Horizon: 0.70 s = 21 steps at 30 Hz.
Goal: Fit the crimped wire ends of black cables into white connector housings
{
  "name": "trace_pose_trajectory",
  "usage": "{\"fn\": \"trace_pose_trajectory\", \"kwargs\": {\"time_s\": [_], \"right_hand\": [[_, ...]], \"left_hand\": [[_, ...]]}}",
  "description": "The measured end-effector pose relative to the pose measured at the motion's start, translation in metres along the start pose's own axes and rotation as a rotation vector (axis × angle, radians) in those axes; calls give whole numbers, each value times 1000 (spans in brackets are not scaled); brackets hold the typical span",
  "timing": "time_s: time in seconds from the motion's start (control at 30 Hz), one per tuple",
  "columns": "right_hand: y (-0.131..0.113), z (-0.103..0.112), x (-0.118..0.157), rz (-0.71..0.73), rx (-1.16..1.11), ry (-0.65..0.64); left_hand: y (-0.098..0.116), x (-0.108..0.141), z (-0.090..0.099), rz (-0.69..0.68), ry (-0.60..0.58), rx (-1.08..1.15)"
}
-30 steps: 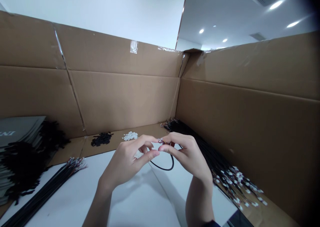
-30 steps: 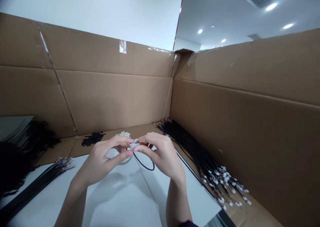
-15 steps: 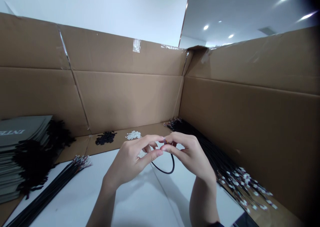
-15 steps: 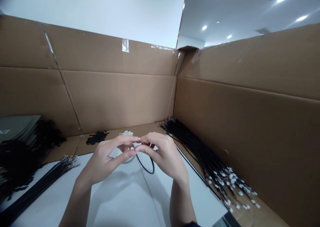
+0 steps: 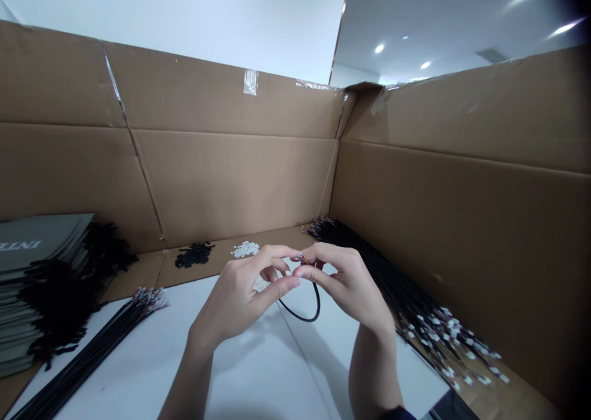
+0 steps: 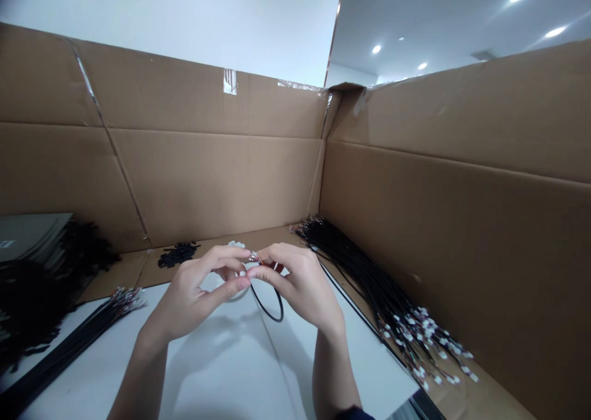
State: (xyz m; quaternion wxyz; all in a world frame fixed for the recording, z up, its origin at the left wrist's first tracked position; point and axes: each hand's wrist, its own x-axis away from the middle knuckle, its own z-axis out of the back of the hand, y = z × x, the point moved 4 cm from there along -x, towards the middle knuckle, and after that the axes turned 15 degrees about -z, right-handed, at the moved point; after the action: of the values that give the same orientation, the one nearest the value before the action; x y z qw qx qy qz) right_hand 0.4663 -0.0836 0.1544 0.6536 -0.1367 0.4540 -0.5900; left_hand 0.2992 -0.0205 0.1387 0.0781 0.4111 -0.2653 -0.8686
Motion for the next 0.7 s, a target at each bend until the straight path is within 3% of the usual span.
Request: {"fn": "trace_pose_trajectory", "kwargs": {"time_s": [0.7], "right_hand": [[-1,-5,-2,-41,-34,-6]], "left_hand": [[-1,0,5,85,-17,29]]}}
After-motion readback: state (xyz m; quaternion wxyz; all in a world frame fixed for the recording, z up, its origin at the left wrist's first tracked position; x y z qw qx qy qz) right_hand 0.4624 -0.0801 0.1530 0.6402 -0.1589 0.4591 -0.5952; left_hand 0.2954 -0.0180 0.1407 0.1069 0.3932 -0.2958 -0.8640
